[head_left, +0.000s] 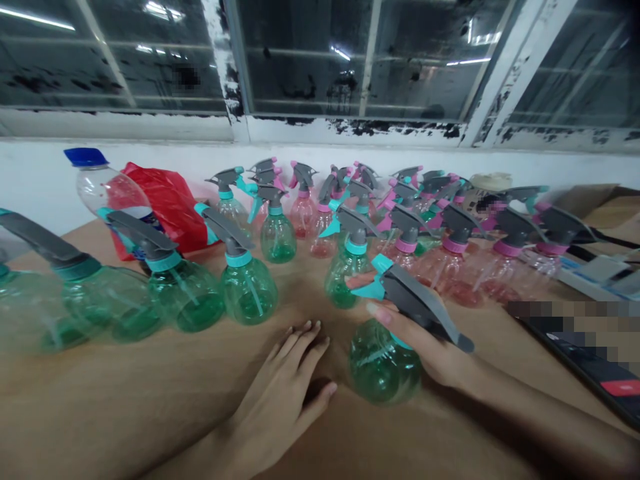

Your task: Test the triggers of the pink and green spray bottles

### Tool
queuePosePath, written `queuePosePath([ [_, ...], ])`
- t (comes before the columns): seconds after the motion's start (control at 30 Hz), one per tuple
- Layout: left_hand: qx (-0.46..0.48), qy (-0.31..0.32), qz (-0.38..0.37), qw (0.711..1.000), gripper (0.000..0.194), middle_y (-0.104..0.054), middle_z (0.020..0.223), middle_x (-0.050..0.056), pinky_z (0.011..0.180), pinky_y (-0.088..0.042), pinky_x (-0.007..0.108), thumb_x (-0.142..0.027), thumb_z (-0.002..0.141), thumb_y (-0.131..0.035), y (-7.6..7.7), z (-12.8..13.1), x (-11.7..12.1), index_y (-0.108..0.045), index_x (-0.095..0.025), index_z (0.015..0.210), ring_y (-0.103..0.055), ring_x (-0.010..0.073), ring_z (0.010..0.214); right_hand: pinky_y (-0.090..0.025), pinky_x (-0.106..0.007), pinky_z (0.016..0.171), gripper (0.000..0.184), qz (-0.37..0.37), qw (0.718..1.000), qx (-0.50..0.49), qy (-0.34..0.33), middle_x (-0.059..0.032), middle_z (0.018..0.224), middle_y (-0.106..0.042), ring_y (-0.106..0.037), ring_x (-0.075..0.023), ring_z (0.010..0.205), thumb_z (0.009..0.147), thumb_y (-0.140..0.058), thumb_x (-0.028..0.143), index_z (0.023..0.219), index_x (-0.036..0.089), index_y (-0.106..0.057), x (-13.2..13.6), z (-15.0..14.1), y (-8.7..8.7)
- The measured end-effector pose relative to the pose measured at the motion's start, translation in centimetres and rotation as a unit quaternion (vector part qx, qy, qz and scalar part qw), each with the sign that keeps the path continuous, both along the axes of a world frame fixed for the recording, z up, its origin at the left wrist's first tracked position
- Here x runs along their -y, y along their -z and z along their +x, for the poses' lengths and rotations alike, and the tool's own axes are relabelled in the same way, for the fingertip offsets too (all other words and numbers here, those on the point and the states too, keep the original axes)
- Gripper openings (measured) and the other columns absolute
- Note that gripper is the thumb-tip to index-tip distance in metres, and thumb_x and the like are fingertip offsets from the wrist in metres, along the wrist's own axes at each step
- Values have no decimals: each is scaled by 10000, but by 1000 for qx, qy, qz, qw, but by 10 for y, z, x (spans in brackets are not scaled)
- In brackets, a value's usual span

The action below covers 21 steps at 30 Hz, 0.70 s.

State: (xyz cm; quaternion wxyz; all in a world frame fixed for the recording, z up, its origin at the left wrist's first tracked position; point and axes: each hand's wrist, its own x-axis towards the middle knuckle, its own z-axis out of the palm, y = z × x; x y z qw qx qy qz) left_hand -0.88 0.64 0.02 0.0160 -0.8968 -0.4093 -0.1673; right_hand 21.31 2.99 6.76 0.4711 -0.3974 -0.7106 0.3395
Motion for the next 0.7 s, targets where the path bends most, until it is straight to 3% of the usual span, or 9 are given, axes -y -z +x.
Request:
queuePosePath([
  [0.7, -10, 4, 7, 1000, 457, -443, 1404, 119, 1037, -355, 483, -375, 944, -495, 2, -1, 0, -431, -140, 1331, -396, 281, 1290, -446, -291, 510, 304, 12, 1000, 21, 6, 38, 592, -543, -506, -145, 503, 860, -563, 402, 1119, 247, -602, 2, 1, -1],
])
